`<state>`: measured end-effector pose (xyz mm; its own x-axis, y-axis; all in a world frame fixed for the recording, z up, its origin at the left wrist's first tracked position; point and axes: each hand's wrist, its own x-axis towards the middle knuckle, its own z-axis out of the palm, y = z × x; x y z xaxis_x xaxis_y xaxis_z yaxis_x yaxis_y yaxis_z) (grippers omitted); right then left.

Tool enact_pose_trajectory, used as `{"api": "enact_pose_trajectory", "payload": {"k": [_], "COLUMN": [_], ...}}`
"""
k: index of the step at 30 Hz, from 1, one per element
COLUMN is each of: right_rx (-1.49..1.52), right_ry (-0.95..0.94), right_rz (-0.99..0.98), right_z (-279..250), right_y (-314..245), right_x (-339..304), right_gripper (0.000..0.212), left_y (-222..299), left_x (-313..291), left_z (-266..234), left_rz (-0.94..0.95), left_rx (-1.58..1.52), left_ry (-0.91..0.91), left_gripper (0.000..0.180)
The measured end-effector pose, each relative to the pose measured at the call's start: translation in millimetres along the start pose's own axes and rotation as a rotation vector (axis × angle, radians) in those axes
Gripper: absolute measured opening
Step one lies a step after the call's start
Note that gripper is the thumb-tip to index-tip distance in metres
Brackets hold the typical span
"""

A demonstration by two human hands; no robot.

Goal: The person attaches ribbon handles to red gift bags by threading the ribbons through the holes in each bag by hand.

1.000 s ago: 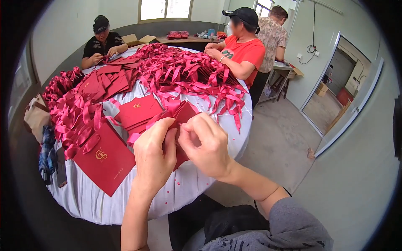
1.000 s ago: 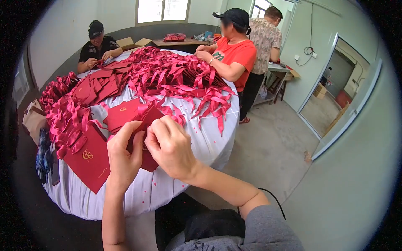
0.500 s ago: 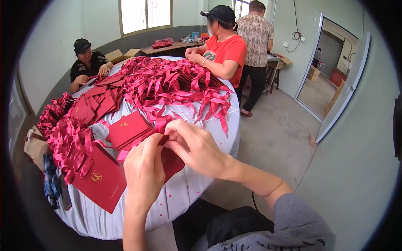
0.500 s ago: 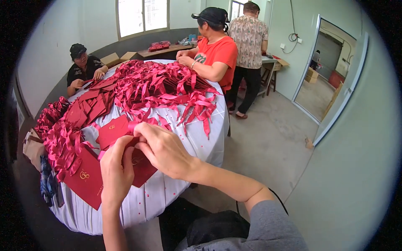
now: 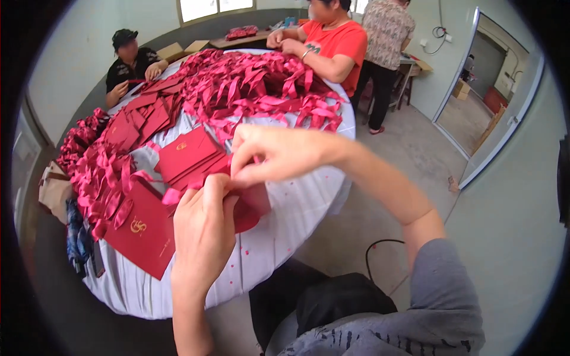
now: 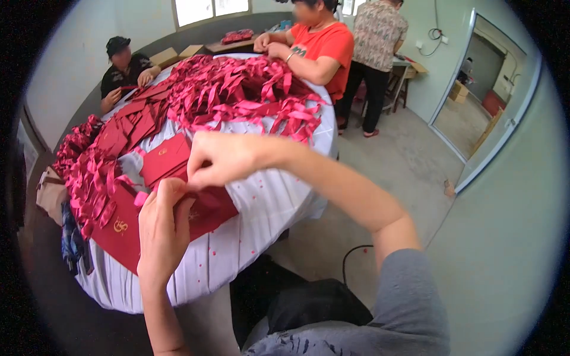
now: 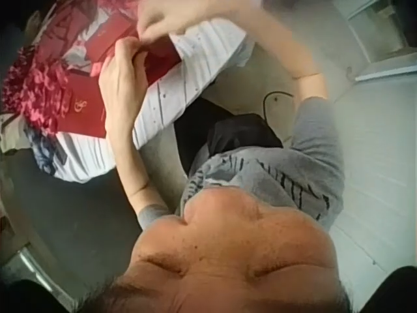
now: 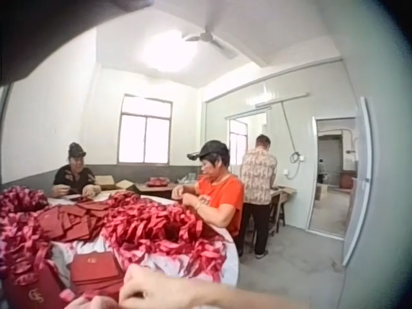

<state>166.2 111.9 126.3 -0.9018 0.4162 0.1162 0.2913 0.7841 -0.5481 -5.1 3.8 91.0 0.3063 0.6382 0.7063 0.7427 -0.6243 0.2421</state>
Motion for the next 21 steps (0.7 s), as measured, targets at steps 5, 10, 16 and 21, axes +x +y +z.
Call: {"api": "enact_pose_trajectory", "payload": {"k": [5,10,16,21], "right_rx": [0.130,0.137,0.039,0.283], "right_ry": [-0.105,-0.212,-0.161,0.126], "right_rz": [0.035,0.101,0.308,0.201], "right_z": [-9,-15,-17,6], "right_y": [6,6,-14,0], "right_x": [14,25,33,23], "right_gripper": [0.024,0.023,0.026,0.020], "left_y": [-4,0,1,-1], "left_x": [-1,-1,-1,-1], "left_z": [3,3,5,-2], "left_rz": [-0.019,-0.039,-0.088,-0.096], "left_rx": [0.028,0.009,0.052,0.034], "left_ry": [-0.012,-0.041,-0.062,-0.025], "left_gripper": [0.013,0.014,0.016,0.016]}}
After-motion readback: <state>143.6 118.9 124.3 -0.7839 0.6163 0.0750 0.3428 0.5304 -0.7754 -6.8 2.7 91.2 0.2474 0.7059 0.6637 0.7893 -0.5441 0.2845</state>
